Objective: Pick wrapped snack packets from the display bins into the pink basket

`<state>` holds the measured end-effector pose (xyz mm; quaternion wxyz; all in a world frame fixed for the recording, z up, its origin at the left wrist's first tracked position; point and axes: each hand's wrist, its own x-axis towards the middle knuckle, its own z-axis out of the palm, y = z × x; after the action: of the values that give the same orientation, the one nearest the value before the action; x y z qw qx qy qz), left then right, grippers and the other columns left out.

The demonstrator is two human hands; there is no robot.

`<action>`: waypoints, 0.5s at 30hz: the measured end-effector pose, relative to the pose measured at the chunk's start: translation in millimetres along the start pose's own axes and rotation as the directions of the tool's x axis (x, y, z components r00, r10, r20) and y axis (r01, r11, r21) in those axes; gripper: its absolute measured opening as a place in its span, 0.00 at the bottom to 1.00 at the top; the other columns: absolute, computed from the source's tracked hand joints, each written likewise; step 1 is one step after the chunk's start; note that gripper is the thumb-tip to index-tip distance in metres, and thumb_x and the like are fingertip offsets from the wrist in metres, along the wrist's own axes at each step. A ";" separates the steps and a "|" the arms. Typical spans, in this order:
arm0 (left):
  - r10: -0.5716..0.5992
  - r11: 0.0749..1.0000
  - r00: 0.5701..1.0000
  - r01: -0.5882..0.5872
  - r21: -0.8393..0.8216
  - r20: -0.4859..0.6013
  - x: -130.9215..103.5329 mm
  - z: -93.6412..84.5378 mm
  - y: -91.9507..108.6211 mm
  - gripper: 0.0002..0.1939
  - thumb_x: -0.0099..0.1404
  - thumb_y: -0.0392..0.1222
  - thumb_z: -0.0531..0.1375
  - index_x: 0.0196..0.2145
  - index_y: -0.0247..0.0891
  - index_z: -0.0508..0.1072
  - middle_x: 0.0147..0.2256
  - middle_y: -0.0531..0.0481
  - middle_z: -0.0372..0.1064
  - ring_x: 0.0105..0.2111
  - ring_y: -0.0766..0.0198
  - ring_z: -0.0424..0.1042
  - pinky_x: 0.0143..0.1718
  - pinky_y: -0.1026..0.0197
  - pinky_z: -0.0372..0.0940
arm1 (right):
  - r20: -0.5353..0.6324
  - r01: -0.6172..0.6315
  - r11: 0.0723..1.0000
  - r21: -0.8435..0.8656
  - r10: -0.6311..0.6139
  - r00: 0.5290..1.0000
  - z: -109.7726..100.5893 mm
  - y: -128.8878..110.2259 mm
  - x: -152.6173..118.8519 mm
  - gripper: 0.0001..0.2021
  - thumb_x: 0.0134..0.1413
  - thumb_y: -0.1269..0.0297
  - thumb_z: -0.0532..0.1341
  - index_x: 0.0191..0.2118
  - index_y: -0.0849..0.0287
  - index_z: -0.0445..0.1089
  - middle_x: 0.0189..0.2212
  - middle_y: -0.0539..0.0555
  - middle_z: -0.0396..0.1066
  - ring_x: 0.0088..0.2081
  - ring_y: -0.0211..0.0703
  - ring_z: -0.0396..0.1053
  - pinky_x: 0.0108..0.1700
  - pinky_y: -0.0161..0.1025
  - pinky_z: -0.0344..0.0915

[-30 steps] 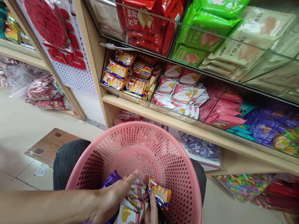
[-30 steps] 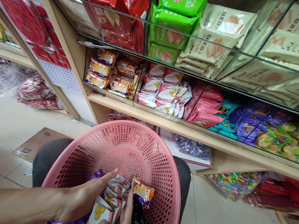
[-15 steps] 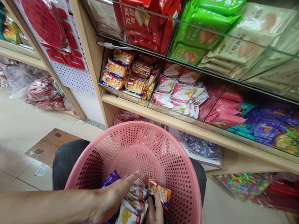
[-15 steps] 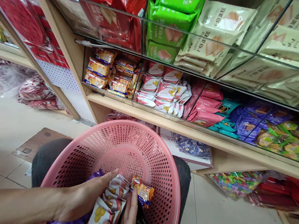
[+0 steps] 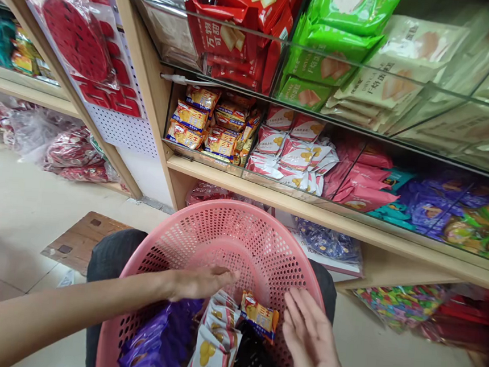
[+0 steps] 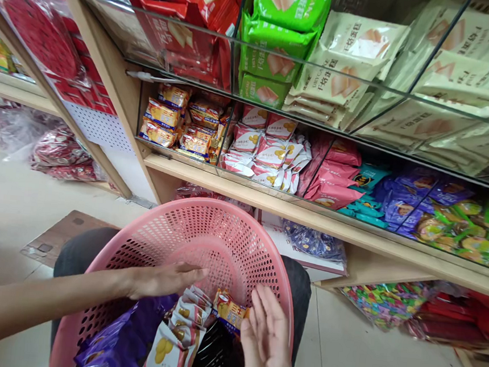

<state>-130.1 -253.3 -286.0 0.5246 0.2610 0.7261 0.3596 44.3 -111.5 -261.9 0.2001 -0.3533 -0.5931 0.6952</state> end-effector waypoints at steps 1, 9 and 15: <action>0.008 0.999 0.999 -0.010 0.045 0.049 7.0 -5.4 -0.2 0.36 0.57 0.67 0.45 0.54 0.43 0.62 0.56 0.45 0.58 0.55 0.51 0.58 0.51 0.52 0.57 | 0.007 0.000 1.000 -0.011 0.000 1.000 -5.4 -1.1 4.7 0.27 0.48 0.55 0.61 0.53 0.53 0.56 0.58 0.57 0.55 0.58 0.48 0.54 0.60 0.47 0.50; 0.170 0.930 0.871 -0.296 0.216 0.460 46.2 -1.8 -7.0 0.25 0.61 0.59 0.48 0.49 0.44 0.69 0.47 0.54 0.69 0.47 0.58 0.66 0.47 0.59 0.60 | 0.125 0.073 0.985 -0.158 -0.054 0.991 -14.8 16.0 8.7 0.24 0.51 0.58 0.59 0.53 0.58 0.59 0.54 0.61 0.62 0.54 0.49 0.61 0.55 0.46 0.59; 0.211 0.868 0.849 -0.391 0.307 0.485 43.2 2.5 -11.5 0.22 0.65 0.51 0.45 0.51 0.42 0.67 0.50 0.53 0.66 0.51 0.59 0.63 0.51 0.60 0.57 | 0.373 0.640 0.576 -0.509 -0.522 0.767 15.3 25.4 -26.7 0.17 0.53 0.64 0.57 0.50 0.51 0.65 0.50 0.55 0.67 0.52 0.50 0.63 0.55 0.49 0.59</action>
<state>-141.2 -227.0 -320.4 0.5455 0.5477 0.5960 0.2174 54.6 -146.1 -278.9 0.2374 -0.1178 -0.8821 0.3893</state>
